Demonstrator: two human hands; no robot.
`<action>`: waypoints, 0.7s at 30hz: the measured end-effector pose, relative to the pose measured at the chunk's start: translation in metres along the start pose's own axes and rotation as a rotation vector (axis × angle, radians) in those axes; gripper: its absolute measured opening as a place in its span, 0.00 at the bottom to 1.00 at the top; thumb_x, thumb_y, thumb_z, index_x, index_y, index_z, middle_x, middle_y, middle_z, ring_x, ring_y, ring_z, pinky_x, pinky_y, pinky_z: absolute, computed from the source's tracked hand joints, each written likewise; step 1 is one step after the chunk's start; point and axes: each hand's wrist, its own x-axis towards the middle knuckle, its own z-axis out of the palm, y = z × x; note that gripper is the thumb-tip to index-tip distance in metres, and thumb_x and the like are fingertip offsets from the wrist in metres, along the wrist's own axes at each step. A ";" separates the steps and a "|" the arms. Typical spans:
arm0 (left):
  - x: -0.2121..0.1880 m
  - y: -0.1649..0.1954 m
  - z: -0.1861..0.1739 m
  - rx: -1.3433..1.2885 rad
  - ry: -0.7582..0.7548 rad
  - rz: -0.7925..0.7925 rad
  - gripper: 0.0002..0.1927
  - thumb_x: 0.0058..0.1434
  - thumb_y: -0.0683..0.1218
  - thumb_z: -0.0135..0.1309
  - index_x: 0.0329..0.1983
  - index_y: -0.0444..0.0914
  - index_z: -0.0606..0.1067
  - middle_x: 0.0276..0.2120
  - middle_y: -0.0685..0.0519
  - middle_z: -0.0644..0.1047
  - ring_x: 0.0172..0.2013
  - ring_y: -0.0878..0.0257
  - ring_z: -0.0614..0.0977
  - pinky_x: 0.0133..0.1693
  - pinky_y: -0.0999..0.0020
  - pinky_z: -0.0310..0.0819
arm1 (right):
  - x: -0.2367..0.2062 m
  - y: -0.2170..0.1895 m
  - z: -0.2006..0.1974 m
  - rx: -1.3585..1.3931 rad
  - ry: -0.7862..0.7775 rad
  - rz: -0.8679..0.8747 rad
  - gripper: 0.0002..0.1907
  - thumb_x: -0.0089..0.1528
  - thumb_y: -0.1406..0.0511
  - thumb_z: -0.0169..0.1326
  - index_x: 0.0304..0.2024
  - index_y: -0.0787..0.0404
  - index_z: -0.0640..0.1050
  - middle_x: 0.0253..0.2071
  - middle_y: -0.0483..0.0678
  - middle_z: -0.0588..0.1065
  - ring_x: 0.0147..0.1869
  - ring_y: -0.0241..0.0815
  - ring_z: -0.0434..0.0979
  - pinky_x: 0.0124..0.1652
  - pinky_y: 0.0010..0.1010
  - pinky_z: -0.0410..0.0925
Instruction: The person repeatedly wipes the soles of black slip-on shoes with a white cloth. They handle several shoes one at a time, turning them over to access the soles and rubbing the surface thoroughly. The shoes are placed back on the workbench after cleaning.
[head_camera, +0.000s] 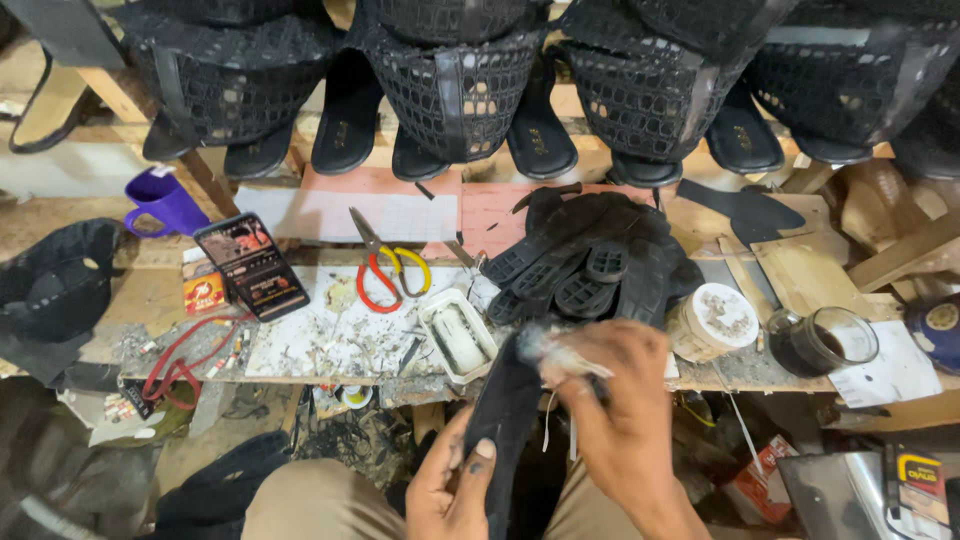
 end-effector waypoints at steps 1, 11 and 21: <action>0.003 0.002 -0.001 -0.057 0.022 -0.042 0.24 0.62 0.34 0.51 0.63 0.26 0.71 0.54 0.40 0.82 0.54 0.57 0.83 0.57 0.66 0.72 | 0.000 -0.001 -0.002 -0.014 -0.078 -0.053 0.17 0.53 0.71 0.62 0.45 0.55 0.80 0.47 0.45 0.77 0.56 0.52 0.70 0.58 0.43 0.61; 0.014 0.016 -0.004 -0.238 0.015 -0.229 0.28 0.59 0.32 0.51 0.65 0.28 0.68 0.52 0.38 0.81 0.52 0.55 0.83 0.54 0.62 0.77 | 0.015 0.004 -0.022 -0.013 -0.172 -0.010 0.19 0.56 0.69 0.64 0.50 0.51 0.80 0.47 0.39 0.77 0.56 0.45 0.67 0.56 0.40 0.60; 0.040 0.086 -0.008 -0.590 0.185 -0.275 0.21 0.64 0.40 0.46 0.61 0.40 0.70 0.47 0.44 0.81 0.43 0.48 0.83 0.47 0.49 0.81 | -0.068 0.034 -0.004 -0.107 -0.510 -0.369 0.29 0.43 0.63 0.64 0.48 0.36 0.84 0.44 0.35 0.74 0.52 0.45 0.67 0.50 0.48 0.57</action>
